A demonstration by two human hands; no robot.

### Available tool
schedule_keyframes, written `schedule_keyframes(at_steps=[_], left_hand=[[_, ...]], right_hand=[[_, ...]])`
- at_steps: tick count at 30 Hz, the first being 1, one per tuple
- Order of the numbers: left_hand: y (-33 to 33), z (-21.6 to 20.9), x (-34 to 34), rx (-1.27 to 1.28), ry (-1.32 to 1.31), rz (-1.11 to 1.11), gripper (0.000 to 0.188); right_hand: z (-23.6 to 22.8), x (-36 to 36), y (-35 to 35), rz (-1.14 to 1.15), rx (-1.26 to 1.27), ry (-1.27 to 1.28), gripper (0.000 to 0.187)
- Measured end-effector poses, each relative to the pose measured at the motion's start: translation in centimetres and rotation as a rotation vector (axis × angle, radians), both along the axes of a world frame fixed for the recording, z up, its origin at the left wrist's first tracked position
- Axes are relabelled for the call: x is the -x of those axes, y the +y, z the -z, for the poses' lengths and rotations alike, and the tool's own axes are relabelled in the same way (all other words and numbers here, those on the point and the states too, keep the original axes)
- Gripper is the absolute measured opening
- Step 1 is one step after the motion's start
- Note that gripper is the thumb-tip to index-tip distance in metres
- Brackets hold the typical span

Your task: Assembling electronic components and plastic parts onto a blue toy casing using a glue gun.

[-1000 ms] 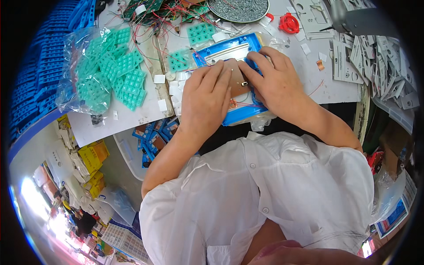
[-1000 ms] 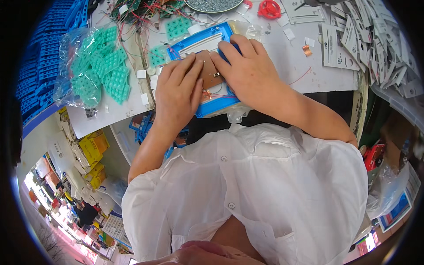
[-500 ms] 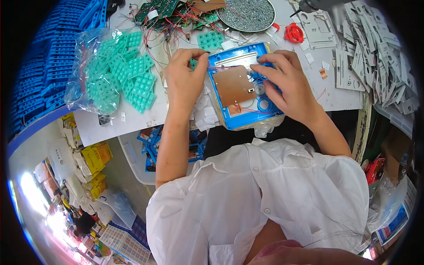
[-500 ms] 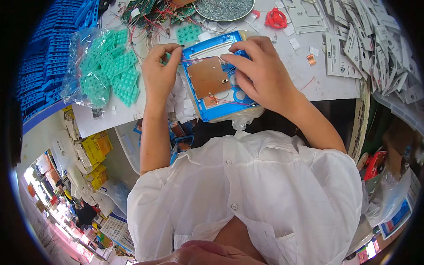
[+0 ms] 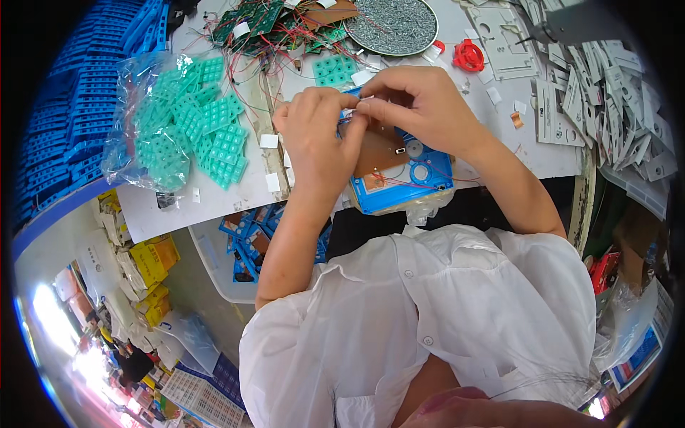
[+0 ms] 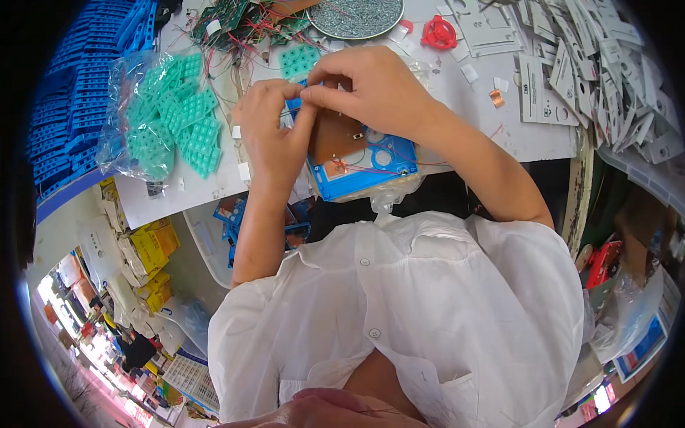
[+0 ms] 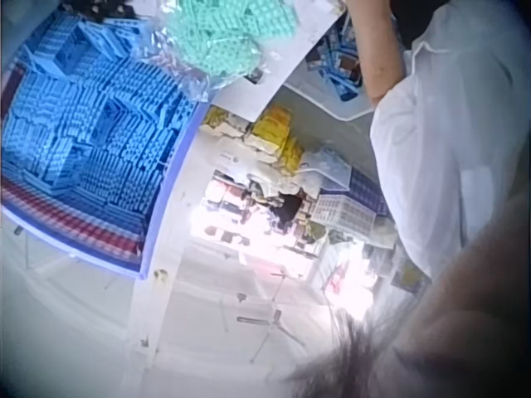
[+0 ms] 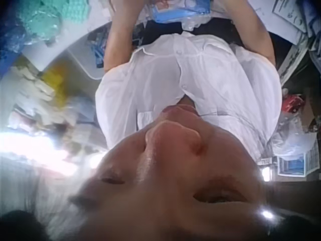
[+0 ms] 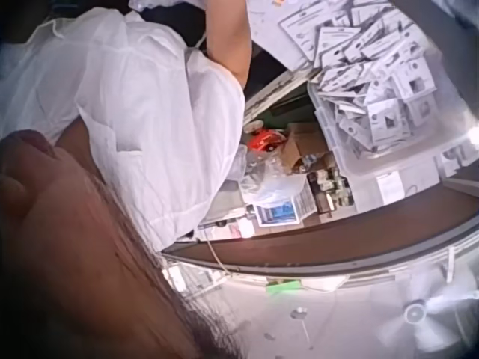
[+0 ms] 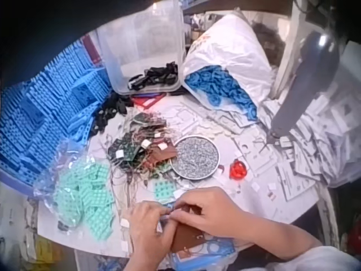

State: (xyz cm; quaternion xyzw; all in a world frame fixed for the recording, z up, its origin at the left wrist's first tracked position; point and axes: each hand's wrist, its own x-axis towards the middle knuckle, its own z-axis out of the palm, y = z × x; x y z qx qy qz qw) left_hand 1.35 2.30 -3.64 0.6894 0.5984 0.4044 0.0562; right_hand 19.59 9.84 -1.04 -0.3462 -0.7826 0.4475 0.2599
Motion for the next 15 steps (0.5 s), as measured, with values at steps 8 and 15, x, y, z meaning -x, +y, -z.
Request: schedule_keyframes(at_steps=[8, 15], left_hand=[[-0.6, -0.7, 0.5, 0.313, -0.521, 0.233, 0.009], [-1.0, 0.4, 0.6, 0.175, -0.361, 0.172, 0.008]], right_hand=[[1.9, -1.6, 1.0, -0.149, -0.321, 0.175, 0.015], [0.8, -2.7, -0.6, -0.083, -0.365, 0.067, 0.027]])
